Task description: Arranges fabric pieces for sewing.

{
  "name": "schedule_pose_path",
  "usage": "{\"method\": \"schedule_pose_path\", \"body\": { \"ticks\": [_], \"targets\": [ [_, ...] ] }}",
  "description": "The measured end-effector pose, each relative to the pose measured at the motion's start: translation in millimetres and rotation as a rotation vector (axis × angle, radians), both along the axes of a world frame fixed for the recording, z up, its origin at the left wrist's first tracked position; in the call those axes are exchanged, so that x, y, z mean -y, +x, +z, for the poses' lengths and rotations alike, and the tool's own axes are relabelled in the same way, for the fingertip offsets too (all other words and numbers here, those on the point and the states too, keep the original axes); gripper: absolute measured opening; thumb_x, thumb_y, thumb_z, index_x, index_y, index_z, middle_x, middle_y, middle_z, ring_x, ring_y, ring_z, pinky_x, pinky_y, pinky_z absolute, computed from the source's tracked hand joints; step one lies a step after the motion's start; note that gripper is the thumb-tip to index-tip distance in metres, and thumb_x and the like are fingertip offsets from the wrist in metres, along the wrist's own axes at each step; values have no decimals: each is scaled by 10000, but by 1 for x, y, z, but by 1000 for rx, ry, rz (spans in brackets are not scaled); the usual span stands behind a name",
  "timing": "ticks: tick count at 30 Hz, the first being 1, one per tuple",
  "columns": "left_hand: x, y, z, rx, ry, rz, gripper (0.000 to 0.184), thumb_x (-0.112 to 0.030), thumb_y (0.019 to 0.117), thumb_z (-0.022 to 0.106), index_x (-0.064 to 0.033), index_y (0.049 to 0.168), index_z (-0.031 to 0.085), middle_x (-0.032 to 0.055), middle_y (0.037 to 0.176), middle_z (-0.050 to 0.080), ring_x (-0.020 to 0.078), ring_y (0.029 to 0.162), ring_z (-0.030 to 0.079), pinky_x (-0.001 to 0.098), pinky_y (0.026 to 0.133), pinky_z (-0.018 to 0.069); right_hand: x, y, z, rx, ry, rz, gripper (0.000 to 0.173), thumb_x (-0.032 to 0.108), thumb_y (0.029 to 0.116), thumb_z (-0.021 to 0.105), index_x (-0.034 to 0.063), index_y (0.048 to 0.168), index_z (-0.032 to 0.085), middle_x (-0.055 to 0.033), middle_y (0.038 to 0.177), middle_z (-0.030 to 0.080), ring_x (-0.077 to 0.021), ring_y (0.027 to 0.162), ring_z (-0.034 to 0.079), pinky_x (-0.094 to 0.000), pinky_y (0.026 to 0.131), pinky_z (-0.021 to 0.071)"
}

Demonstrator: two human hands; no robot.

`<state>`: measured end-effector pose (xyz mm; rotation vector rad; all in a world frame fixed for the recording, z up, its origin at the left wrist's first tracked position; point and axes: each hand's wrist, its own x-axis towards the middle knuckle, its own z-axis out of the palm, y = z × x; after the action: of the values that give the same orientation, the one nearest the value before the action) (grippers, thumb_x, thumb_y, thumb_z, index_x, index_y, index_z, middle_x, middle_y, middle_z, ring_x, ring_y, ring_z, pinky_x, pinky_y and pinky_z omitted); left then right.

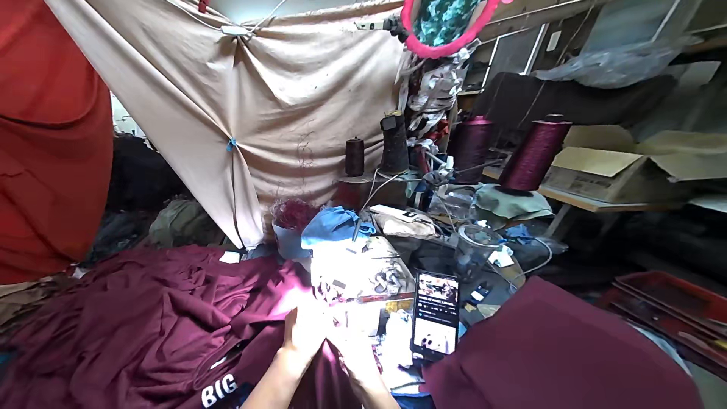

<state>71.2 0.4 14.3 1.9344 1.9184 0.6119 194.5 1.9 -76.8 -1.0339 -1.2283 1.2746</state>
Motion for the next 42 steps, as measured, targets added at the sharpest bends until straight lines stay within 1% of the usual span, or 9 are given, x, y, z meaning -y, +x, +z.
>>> {"method": "schedule_pose_path", "body": {
  "ticks": [1,3,5,8,12,19,27,36,42],
  "targets": [
    [2,-6,-5,12,39,-14,415,-396,981,579,-60,1159,744,172,1197,712,340,1169,661,569,1017,494,7,2,1,39,-44,-20,165,146,950,705,2,1030,718,-12,812,668,-34,708,596,-243,657,512],
    [17,-19,-12,-26,143,-42,388,-431,976,596,-129,1151,763,101,1164,736,288,1113,692,549,950,539,27,9,1,100,-67,-11,205,197,973,671,63,826,721,42,641,592,-26,546,516,-239,521,436],
    [43,-37,-19,-112,226,-53,356,-385,958,654,-124,1177,757,100,1167,747,307,1092,711,559,908,556,51,22,0,117,19,-7,180,155,969,665,31,889,770,12,709,683,-33,586,599,-241,561,519],
    [71,-70,-51,-192,374,-58,276,-290,883,744,-46,1008,770,149,1029,751,372,1015,713,570,838,571,75,34,-8,79,69,-3,121,83,950,669,-6,946,750,-28,789,720,-63,649,667,-255,596,582],
    [88,-82,-91,-97,738,-47,180,-284,886,674,-153,882,797,-11,891,762,180,890,713,382,808,576,79,35,-24,13,162,-52,90,64,898,717,2,936,768,-21,843,741,-26,741,680,-197,692,578],
    [99,-33,-102,59,834,-131,140,-328,891,730,-200,870,781,-55,855,742,71,863,677,250,797,558,87,21,-27,-206,-19,114,53,42,906,711,-11,914,715,-63,831,703,-113,741,672,-273,699,586],
    [106,-31,-123,233,840,-269,155,-142,976,653,-151,1057,785,12,987,722,63,998,669,188,924,544,90,21,-28,-200,-20,142,64,40,895,712,28,834,697,-24,764,689,-83,715,664,-253,691,573],
    [109,-28,-119,304,908,-351,188,-111,967,691,-138,1154,698,-2,991,723,80,947,669,214,898,547,95,22,-21,-209,-42,152,64,12,890,684,31,832,701,-14,764,699,-76,726,674,-258,720,582],
    [109,-23,-122,275,937,-298,174,-146,955,707,-153,1129,709,-10,959,728,79,944,670,224,901,546,96,24,-23,-213,-39,161,79,0,896,674,25,827,703,-27,762,699,-88,732,677,-267,734,583]
  ]
}}
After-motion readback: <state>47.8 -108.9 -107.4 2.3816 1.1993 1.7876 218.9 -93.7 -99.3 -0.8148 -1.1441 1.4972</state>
